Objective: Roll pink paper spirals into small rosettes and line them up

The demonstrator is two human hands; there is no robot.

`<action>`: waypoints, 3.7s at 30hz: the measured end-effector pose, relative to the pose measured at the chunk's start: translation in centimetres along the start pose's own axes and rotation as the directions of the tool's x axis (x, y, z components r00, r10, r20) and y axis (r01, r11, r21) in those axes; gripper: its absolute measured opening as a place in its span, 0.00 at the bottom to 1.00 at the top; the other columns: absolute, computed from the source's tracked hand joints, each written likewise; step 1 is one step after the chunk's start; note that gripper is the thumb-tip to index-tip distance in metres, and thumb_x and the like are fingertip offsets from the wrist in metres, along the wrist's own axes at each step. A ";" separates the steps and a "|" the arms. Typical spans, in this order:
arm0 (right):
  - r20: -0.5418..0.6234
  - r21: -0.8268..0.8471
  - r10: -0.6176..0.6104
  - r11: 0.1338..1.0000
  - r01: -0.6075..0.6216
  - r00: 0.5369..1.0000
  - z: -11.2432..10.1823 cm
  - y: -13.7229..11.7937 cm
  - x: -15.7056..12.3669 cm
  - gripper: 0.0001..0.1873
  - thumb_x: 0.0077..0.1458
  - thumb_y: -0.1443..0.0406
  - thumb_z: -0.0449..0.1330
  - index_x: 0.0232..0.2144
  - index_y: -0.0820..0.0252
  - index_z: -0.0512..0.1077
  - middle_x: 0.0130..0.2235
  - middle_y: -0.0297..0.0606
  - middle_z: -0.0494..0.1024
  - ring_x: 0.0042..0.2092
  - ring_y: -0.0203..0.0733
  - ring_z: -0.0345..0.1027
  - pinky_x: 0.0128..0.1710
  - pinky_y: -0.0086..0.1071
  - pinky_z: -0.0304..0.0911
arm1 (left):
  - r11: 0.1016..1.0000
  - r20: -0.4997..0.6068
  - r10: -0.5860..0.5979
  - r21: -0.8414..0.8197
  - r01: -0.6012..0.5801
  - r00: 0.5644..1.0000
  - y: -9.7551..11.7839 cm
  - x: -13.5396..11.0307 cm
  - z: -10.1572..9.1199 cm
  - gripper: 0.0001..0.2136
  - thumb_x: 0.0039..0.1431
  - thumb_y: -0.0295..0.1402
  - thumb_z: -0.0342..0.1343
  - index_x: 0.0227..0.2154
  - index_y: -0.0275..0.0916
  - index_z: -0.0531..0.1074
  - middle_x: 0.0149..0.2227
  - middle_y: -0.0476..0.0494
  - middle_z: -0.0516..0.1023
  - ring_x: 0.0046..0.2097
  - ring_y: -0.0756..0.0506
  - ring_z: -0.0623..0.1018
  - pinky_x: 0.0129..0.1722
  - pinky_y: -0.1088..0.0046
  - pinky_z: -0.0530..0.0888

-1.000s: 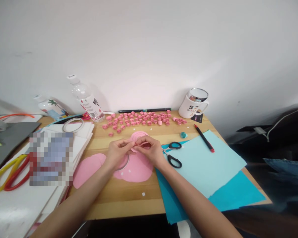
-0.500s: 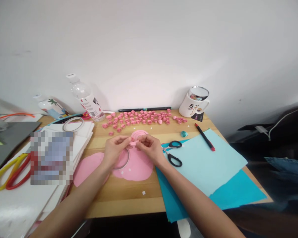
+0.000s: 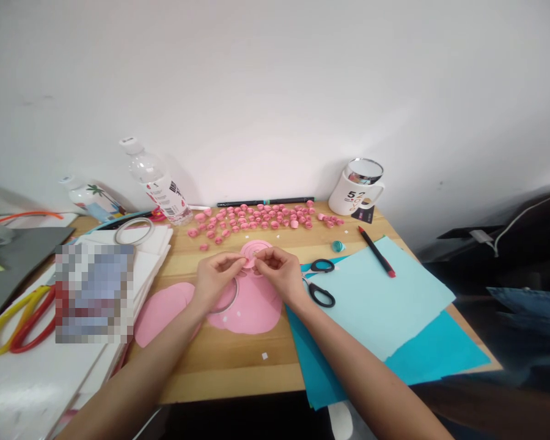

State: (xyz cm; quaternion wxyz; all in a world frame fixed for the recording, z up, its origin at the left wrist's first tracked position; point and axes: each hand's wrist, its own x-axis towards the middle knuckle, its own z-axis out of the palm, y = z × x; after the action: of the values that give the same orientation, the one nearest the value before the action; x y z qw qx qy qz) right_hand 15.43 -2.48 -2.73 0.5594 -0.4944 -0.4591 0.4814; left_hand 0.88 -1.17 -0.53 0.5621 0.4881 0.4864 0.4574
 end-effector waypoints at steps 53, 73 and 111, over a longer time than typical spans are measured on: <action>0.069 -0.527 -0.350 0.782 0.332 0.934 0.3 0.6 -0.9 0.07 0.46 0.69 0.56 0.29 0.58 0.72 0.31 0.39 0.78 0.30 0.40 0.72 0.33 0.35 0.70 | 0.936 0.075 0.175 0.296 -0.190 0.982 -1.4 -0.4 0.1 0.09 0.48 0.31 0.58 0.34 0.40 0.75 0.33 0.45 0.80 0.33 0.46 0.79 0.37 0.71 0.75; -0.149 -0.052 0.004 0.999 -0.011 0.989 0.9 -0.1 -0.8 0.10 0.39 0.63 0.64 0.26 0.62 0.69 0.26 0.36 0.76 0.29 0.38 0.72 0.31 0.32 0.69 | 0.788 0.177 0.392 0.443 -0.428 0.903 -1.5 -0.6 0.6 0.11 0.52 0.26 0.54 0.40 0.39 0.71 0.35 0.46 0.77 0.31 0.51 0.77 0.31 0.77 0.75; -0.143 -0.091 -0.191 0.980 0.179 0.971 1.8 -0.2 -2.1 0.05 0.47 0.64 0.61 0.27 0.59 0.68 0.27 0.34 0.74 0.29 0.36 0.70 0.31 0.31 0.70 | 0.990 -0.043 0.107 0.092 -0.103 0.993 -0.5 -1.2 1.3 0.11 0.48 0.31 0.58 0.35 0.36 0.76 0.33 0.44 0.80 0.29 0.49 0.78 0.29 0.75 0.76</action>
State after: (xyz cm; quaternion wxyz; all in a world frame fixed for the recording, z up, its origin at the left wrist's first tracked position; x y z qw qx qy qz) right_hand 13.44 -4.41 -2.45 0.6155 -0.5057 -0.4778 0.3703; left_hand 2.10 -2.54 -0.87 0.5029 0.5265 0.4935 0.4757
